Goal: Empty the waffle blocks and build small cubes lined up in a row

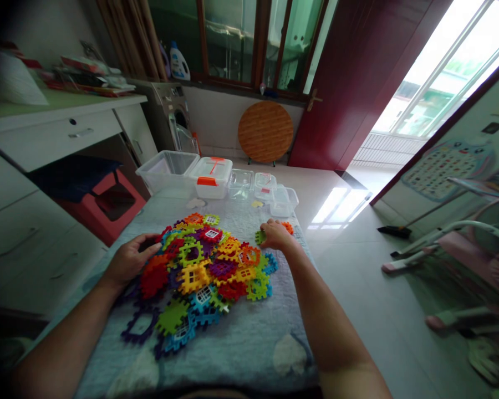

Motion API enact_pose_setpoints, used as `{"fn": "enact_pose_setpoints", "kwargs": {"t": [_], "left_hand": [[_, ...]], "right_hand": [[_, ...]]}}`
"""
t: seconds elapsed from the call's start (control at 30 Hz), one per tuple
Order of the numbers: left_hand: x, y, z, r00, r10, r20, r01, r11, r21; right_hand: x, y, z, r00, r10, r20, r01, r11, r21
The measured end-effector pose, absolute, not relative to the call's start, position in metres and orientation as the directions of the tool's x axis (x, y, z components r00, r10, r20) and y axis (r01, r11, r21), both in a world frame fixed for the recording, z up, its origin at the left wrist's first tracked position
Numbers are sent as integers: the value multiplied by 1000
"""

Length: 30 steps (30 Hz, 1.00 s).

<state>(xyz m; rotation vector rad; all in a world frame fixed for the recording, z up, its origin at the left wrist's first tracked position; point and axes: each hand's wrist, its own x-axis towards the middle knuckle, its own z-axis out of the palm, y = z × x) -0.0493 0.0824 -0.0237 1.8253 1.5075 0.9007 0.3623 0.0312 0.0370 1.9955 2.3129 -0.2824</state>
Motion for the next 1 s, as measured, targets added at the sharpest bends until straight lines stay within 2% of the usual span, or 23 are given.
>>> {"fn": "enact_pose_setpoints", "kwargs": {"t": [0.2, 0.37, 0.43, 0.5, 0.7, 1.0], "left_hand": [[-49, 83, -23, 115, 985, 129, 589, -172, 790], [-49, 83, -24, 128, 982, 140, 598, -189, 779], [-50, 84, -26, 129, 981, 143, 600, -192, 776], [-52, 86, -28, 134, 981, 143, 596, -195, 779], [-54, 88, -32, 139, 981, 135, 589, -192, 785], [-53, 87, -30, 135, 984, 116, 590, -173, 789]], "right_hand": [[366, 32, 38, -161, 975, -155, 984, 146, -101], [398, 45, 58, -5, 996, 84, 971, 25, -239], [410, 49, 64, 51, 992, 117, 964, -18, -266], [414, 51, 65, 47, 995, 84, 969, -25, -244], [390, 54, 44, -21, 990, -140, 998, 12, -63], [385, 60, 38, -37, 976, -214, 998, 27, -51]]}}
